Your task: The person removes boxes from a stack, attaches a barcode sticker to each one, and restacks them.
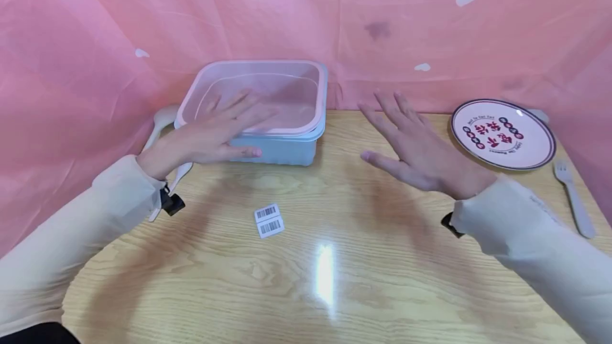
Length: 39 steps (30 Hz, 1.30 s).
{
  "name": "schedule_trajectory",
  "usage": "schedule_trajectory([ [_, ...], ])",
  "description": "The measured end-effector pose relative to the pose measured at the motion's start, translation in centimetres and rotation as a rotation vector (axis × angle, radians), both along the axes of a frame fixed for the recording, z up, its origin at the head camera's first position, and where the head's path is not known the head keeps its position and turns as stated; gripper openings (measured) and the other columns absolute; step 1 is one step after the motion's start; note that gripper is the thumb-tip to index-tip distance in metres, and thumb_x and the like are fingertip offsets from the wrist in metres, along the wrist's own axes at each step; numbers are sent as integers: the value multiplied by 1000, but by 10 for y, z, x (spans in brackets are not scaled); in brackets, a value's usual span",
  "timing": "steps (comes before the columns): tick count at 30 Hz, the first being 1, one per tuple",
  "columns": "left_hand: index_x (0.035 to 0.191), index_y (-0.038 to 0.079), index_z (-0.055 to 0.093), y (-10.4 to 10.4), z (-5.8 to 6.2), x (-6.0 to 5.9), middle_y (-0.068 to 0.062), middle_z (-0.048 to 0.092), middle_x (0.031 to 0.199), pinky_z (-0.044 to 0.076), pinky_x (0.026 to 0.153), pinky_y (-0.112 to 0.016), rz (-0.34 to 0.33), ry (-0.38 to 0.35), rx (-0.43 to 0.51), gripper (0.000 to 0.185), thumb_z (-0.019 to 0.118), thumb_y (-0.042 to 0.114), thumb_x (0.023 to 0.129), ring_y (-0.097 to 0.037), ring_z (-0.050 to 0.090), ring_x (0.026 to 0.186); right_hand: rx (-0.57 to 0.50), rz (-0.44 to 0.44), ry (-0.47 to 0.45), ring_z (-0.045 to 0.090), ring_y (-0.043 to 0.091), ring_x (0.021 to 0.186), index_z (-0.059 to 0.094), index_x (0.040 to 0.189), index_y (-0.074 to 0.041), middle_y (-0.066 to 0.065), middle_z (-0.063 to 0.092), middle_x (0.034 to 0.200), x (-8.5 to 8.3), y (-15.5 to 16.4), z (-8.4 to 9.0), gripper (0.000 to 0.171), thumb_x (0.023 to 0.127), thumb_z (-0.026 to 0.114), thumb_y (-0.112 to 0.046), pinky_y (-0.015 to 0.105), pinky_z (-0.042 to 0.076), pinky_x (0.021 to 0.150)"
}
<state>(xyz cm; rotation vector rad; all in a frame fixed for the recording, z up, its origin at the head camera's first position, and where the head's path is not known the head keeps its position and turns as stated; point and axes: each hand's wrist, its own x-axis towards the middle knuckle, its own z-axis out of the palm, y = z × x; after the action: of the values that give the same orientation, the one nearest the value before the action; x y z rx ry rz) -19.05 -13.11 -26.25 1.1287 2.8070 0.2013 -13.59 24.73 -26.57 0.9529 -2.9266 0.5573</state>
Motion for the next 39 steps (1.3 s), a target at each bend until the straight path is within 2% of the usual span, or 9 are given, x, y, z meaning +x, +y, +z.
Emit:
schedule_trajectory([
  [6, 156, 27, 12, -31, 10, -1, -6, 4, 164, 11, 115, -65, 176, 90, 185, 90, 68, 43, 87, -29, 4, 151, -366, -167, -76, 32, 35, 143, 13, 153, -39, -3, 20, 161, -7, -21, 3, 60, 102, 45, -28, 56, 26, 113],
  [11, 156, 32, 10, -57, 10, 0, -1, 1, 164, 29, 106, -70, 368, 48, 399, 102, 77, 38, 80, -34, 14, 148, -564, -307, -98, 45, 33, 134, 19, 153, -36, 6, 36, 155, -22, -40, -4, 55, 103, 42, -34, 55, 37, 108],
  [15, 155, 36, 8, -68, 2, -4, -1, -1, 164, 25, 100, -78, 474, 7, 494, 108, 80, 40, 75, -38, 16, 147, -620, -385, -113, 58, 24, 113, 22, 154, -25, 12, 49, 142, -37, -55, -12, 58, 102, 44, -38, 31, 53, 92],
  [18, 156, 32, 5, -71, -11, -9, -2, 1, 164, 19, 110, -70, 496, -49, 612, 110, 81, 33, 76, -32, 12, 149, -631, -439, -124, 58, 19, 94, 26, 153, -17, 13, 55, 121, -48, -68, -22, 60, 100, 47, -38, 16, 52, 72],
  [21, 156, 27, 3, -71, -25, -14, -5, 4, 163, 15, 118, -58, 514, -92, 727, 114, 83, 24, 75, -27, 10, 149, -609, -477, -135, 55, 21, 90, 29, 151, -10, 14, 55, 108, -56, -83, -35, 62, 99, 48, -39, 22, 48, 73],
  [23, 156, 20, 6, -66, -26, -12, -11, 8, 162, 15, 119, -53, 505, -117, 808, 114, 84, 15, 73, -29, 12, 148, -590, -486, -136, 53, 23, 89, 32, 150, -7, 14, 55, 101, -61, -92, -41, 63, 99, 49, -40, 26, 44, 71],
  [28, 156, 14, 5, -68, -34, -16, -12, 11, 162, 17, 121, -44, 547, -161, 885, 119, 87, 12, 70, -27, 15, 148, -593, -455, -141, 51, 21, 78, 40, 145, -7, 10, 55, 88, -68, -108, -46, 60, 97, 53, -40, 26, 43, 61],
  [31, 156, 16, 4, -78, -47, -24, -11, 17, 161, 19, 121, -40, 559, -203, 920, 123, 89, 13, 67, -24, 20, 147, -602, -447, -139, 52, 21, 77, 49, 136, -5, 10, 56, 86, -68, -114, -48, 52, 96, 56, -37, 27, 44, 62],
  [39, 149, 11, 31, -80, -56, -21, -18, 46, 146, 33, 114, -44, 567, -306, 1033, 99, 88, 11, 68, -33, 43, 133, -563, -504, -184, 47, 26, 94, 52, 131, -4, 15, 53, 101, -65, -125, -47, 51, 93, 54, -37, 33, 44, 76],
])
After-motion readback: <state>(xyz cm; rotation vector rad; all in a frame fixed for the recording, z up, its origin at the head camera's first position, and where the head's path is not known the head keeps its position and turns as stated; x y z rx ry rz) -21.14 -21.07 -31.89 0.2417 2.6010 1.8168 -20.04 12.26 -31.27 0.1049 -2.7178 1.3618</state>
